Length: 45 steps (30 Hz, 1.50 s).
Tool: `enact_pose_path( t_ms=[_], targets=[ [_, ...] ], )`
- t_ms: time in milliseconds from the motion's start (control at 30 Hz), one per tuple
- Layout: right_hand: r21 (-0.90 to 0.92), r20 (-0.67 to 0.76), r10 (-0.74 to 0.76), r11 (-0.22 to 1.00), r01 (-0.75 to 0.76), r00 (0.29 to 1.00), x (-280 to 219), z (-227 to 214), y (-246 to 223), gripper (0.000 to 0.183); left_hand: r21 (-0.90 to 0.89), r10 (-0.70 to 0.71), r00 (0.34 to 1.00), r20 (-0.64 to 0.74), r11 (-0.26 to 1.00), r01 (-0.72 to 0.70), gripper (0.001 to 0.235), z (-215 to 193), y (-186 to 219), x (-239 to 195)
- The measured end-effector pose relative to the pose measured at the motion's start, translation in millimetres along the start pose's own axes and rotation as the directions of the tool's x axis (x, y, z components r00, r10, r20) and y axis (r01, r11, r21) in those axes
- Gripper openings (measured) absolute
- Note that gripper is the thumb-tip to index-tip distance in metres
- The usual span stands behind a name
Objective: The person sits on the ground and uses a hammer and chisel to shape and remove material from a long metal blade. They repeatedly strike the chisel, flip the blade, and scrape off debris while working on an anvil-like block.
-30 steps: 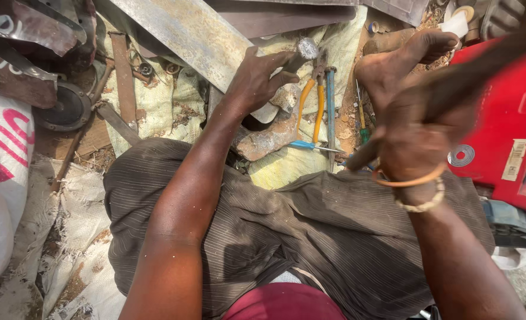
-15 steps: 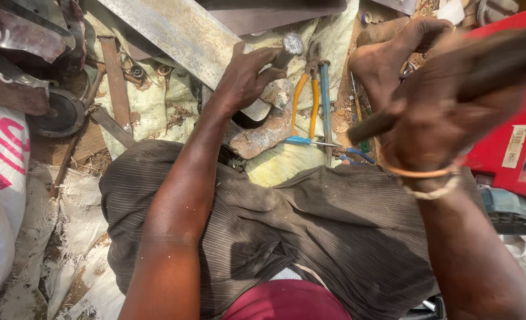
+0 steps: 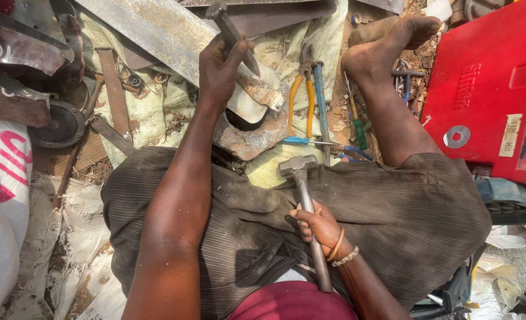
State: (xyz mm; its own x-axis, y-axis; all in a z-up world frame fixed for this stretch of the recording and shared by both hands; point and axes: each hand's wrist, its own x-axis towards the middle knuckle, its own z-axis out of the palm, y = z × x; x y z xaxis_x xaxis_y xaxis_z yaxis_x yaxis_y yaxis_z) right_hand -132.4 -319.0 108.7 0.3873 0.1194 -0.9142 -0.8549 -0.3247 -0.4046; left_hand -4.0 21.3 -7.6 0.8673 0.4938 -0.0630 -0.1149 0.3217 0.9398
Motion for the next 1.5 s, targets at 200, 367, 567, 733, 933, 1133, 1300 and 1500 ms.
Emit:
enact_pose_path(
  t_ms=[200,367,567,733,933,1133,1300,1500],
  targets=[
    [-0.086,-0.013,0.037,0.996,-0.038,0.999,15,-7,16,0.018,0.107,-0.145,0.987,0.063,0.985,0.138,0.060,6,-2,-4],
    [-0.082,-0.015,0.054,0.995,-0.055,0.998,21,-6,15,0.018,0.179,-0.055,0.991,0.124,0.983,0.032,0.056,5,-3,-5],
    [-0.211,-0.064,-0.139,0.970,0.123,0.988,-14,9,-22,0.018,0.564,-0.001,0.926,0.377,0.794,-0.229,0.041,26,16,-1],
    [-0.481,-0.087,-0.846,0.497,0.722,0.525,-109,24,-151,0.019,0.587,-0.030,0.910,0.414,0.772,-0.242,0.037,25,11,-19],
    [-0.800,0.300,-0.890,-0.037,0.599,0.345,-9,50,-299,0.016,0.560,0.022,0.932,0.362,0.794,-0.236,0.047,22,6,-11],
    [-0.747,0.250,-0.818,0.178,0.640,0.519,-17,26,-200,0.015,0.605,0.000,0.941,0.338,0.766,-0.217,0.044,29,37,-21],
    [-0.383,-0.125,-0.542,0.799,0.463,0.831,-55,9,-97,0.015,0.268,-0.162,0.984,0.081,0.954,0.135,0.050,21,22,-23],
    [0.074,0.081,-0.004,0.997,-0.002,0.997,-3,-3,0,0.017,-0.022,0.115,0.993,0.030,0.993,-0.115,0.035,9,1,2]
  ],
)
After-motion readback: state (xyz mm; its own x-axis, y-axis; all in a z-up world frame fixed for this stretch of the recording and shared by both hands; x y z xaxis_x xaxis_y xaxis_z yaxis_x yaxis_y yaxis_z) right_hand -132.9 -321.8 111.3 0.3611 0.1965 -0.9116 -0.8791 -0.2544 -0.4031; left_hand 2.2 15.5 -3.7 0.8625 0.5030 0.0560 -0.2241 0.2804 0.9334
